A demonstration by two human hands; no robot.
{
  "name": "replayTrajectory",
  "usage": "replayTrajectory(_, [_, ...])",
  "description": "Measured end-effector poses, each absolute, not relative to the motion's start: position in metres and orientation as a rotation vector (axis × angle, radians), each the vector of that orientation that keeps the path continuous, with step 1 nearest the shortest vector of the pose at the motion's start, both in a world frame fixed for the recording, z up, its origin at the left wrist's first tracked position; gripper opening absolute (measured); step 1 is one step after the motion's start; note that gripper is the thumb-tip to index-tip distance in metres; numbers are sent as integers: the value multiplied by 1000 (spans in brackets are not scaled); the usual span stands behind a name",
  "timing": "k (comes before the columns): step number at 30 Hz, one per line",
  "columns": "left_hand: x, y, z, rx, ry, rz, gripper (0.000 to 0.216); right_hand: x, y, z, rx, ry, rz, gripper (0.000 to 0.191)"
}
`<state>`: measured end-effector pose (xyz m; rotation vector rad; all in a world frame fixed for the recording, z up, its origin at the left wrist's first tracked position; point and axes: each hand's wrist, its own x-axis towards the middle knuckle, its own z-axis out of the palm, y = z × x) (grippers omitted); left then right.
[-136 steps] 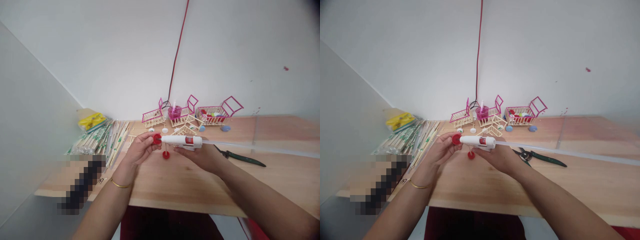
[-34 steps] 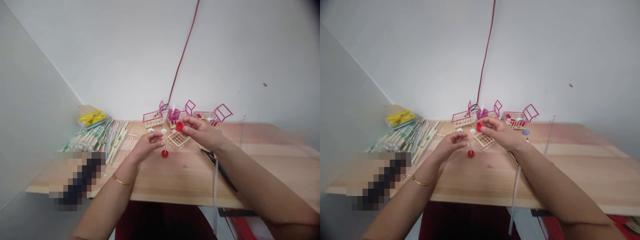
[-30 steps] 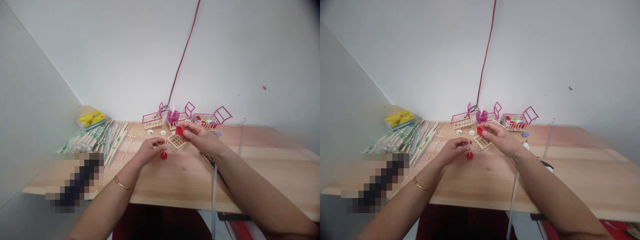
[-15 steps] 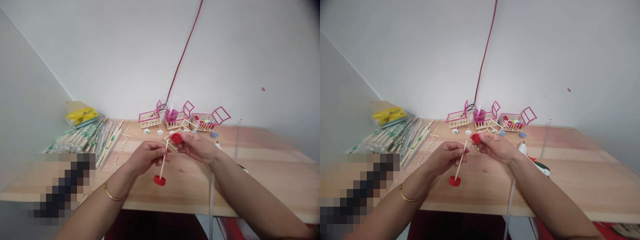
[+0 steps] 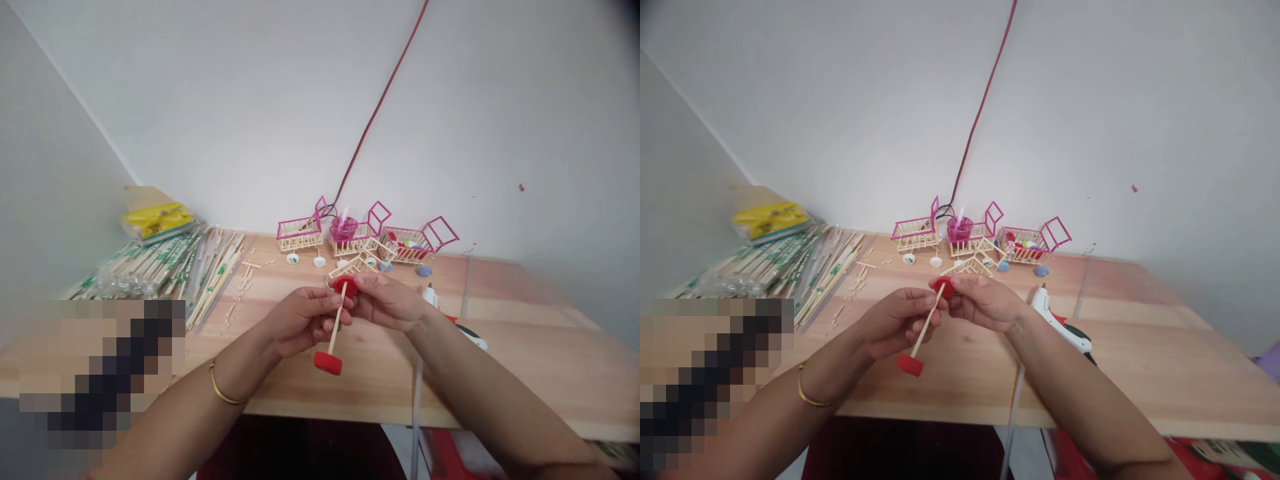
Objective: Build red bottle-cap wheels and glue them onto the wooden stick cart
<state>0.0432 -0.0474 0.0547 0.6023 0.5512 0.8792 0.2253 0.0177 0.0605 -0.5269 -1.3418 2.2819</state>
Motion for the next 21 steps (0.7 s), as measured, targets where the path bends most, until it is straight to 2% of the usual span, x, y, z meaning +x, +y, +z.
replayTrajectory(7, [43, -47, 56, 608, 573, 882, 19, 226, 19, 59, -526, -1332, 2290, 38])
replayTrajectory(21, [44, -46, 57, 574, 592, 881, 21, 228, 20, 57, -567, -1331, 2256, 36])
